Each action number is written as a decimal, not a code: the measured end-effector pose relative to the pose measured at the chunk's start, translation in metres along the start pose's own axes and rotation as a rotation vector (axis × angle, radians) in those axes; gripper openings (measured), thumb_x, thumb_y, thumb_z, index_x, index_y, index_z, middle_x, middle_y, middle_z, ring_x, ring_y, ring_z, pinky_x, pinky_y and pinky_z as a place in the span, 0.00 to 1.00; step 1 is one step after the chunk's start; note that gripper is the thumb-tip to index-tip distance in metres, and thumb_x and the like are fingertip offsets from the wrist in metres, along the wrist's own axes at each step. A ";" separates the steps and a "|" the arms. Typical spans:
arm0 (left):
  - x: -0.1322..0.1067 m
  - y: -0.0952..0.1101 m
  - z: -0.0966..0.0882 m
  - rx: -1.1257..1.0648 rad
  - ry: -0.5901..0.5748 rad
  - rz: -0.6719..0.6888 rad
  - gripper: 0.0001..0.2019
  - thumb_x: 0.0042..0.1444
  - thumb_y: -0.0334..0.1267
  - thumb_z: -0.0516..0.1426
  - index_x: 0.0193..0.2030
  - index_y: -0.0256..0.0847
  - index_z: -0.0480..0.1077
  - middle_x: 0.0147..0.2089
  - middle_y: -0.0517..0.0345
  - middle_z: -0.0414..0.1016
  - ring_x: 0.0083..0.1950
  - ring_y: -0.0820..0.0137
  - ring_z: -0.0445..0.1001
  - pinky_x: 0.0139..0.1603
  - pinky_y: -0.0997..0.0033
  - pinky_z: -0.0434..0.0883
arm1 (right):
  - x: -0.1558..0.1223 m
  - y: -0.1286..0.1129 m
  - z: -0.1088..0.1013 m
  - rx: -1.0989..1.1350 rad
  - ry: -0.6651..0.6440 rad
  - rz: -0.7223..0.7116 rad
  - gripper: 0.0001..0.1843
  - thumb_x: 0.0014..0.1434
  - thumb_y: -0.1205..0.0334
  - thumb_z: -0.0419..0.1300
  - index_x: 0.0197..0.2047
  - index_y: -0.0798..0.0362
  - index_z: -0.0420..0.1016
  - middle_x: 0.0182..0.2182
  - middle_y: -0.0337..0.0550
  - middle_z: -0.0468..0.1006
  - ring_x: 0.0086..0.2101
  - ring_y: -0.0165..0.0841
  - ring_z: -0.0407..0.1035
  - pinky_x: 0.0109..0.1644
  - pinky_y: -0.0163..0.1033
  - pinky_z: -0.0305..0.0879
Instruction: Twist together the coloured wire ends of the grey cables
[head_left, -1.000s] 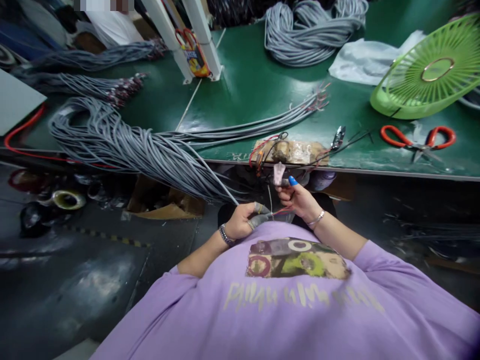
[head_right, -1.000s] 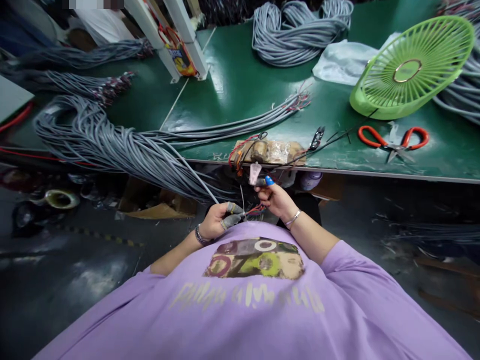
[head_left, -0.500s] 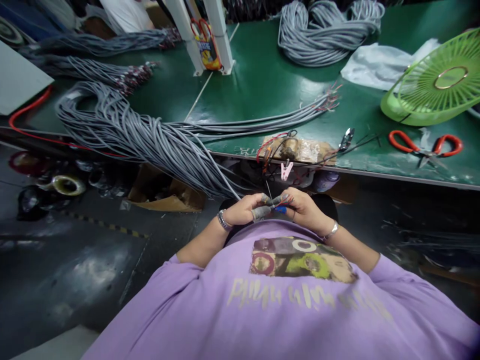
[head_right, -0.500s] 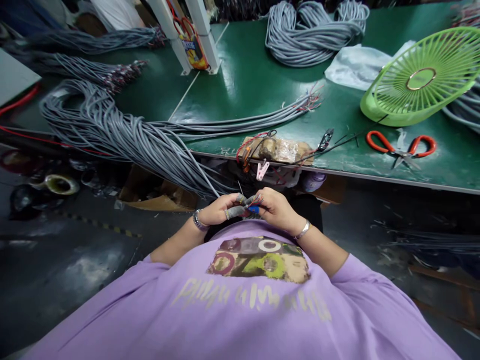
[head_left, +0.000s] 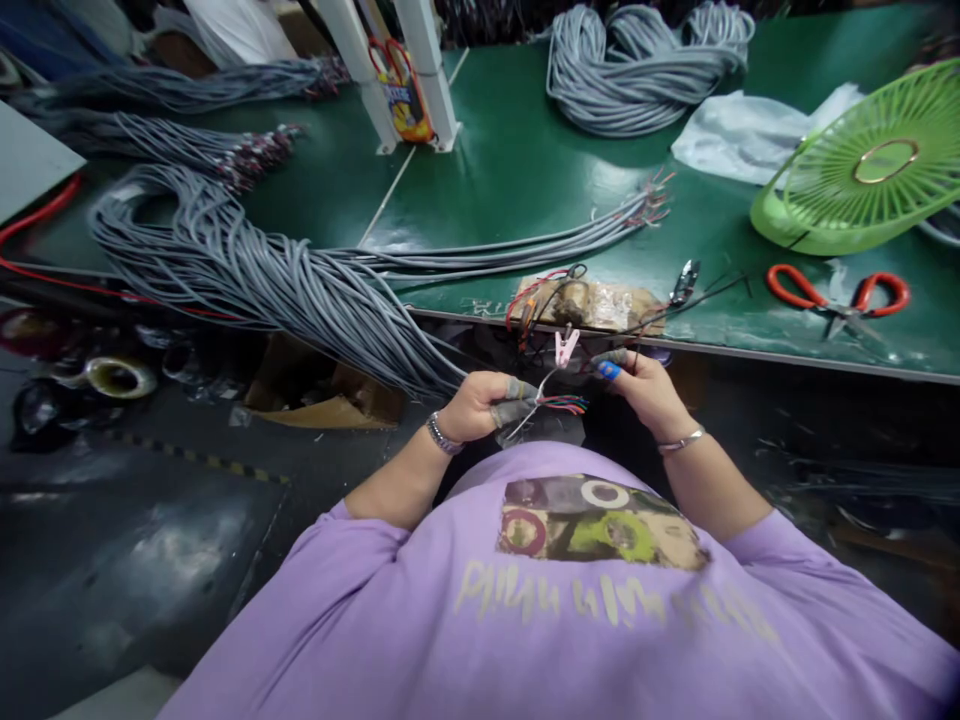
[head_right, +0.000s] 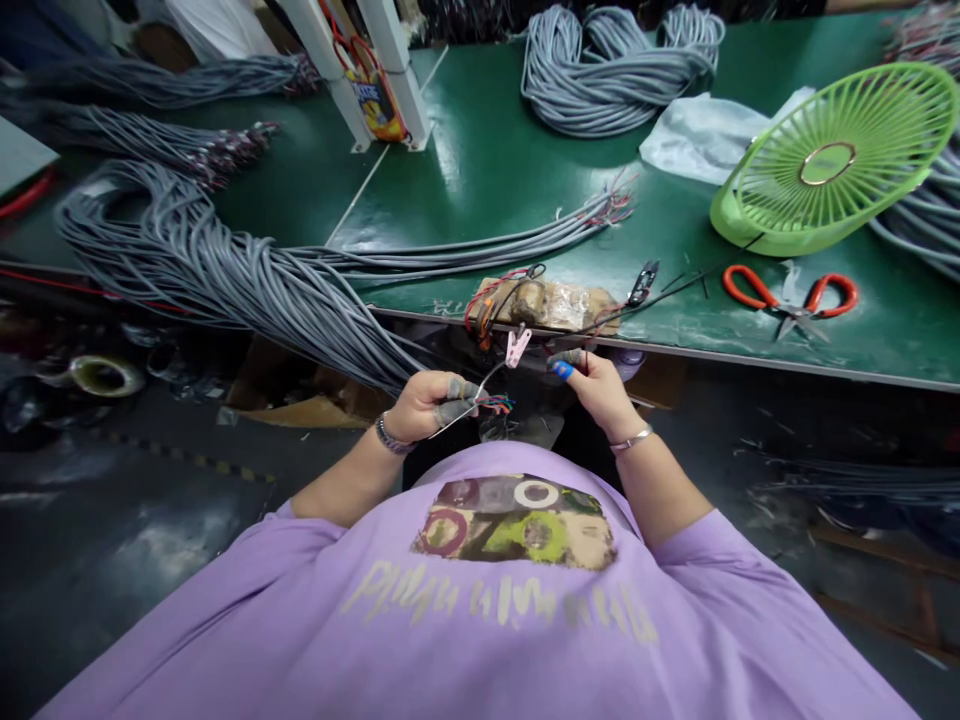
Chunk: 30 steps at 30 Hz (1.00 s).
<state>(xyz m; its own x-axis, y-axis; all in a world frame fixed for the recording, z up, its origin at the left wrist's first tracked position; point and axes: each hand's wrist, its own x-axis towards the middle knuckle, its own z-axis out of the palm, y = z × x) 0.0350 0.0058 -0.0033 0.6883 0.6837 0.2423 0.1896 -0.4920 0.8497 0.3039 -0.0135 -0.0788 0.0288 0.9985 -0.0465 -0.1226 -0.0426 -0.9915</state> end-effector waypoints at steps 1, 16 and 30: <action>0.003 -0.002 0.003 0.096 0.060 0.068 0.16 0.60 0.49 0.61 0.35 0.37 0.79 0.28 0.52 0.79 0.29 0.72 0.77 0.31 0.74 0.73 | 0.003 0.001 0.004 0.109 0.045 0.085 0.22 0.50 0.42 0.70 0.32 0.53 0.76 0.24 0.37 0.73 0.20 0.23 0.57 0.22 0.31 0.52; 0.021 -0.024 0.037 0.420 0.285 0.098 0.14 0.62 0.46 0.59 0.37 0.38 0.79 0.32 0.51 0.81 0.32 0.69 0.77 0.35 0.70 0.72 | 0.035 -0.017 0.068 0.669 -0.166 0.353 0.31 0.55 0.30 0.61 0.28 0.54 0.70 0.22 0.40 0.75 0.17 0.22 0.57 0.16 0.29 0.48; 0.020 -0.031 0.039 0.469 0.248 0.071 0.14 0.62 0.45 0.58 0.36 0.37 0.79 0.31 0.50 0.80 0.31 0.68 0.77 0.36 0.69 0.71 | 0.042 -0.007 0.081 0.802 -0.069 0.364 0.32 0.49 0.28 0.63 0.27 0.52 0.67 0.20 0.36 0.72 0.16 0.22 0.57 0.17 0.31 0.51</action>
<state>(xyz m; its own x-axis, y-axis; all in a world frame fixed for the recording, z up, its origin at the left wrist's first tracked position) 0.0701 0.0137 -0.0427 0.5356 0.7186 0.4435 0.4802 -0.6912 0.5401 0.2254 0.0320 -0.0641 -0.2048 0.9285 -0.3096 -0.7721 -0.3477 -0.5320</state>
